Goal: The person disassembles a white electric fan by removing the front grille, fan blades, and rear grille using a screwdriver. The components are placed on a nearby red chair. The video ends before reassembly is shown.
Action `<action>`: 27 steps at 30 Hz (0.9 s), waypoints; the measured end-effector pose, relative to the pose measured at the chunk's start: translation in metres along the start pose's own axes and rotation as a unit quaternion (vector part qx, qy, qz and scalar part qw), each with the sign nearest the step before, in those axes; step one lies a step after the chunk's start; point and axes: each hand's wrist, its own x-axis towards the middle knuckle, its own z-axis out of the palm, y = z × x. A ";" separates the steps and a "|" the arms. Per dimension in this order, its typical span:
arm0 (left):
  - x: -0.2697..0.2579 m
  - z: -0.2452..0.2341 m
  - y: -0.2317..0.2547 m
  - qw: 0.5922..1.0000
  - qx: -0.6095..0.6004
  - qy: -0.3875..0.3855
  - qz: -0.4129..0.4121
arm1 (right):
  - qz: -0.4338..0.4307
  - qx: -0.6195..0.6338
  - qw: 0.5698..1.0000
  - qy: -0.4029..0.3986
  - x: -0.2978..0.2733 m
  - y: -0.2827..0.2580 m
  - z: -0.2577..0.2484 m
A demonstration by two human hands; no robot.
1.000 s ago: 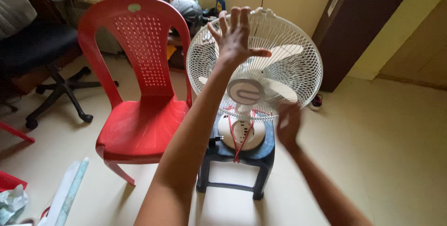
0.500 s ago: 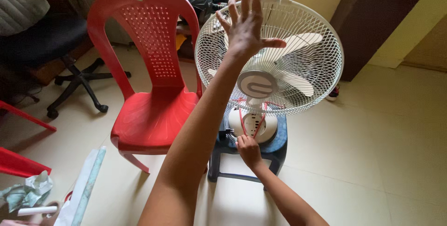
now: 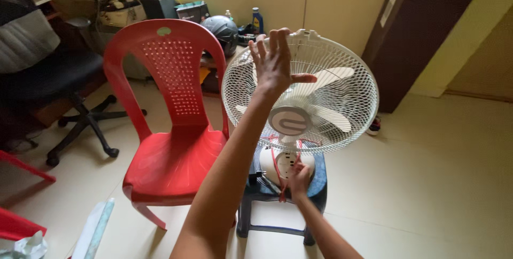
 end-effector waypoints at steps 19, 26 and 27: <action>0.023 0.015 -0.024 0.987 0.011 0.131 0.091 | 0.173 0.496 0.850 -0.022 0.069 0.000 0.063; 0.013 0.010 -0.019 0.970 0.083 0.192 0.122 | 0.172 0.490 0.855 -0.005 0.067 0.000 0.064; 0.013 0.008 -0.019 0.971 0.081 0.186 0.123 | 0.172 0.489 0.855 -0.005 0.067 -0.001 0.064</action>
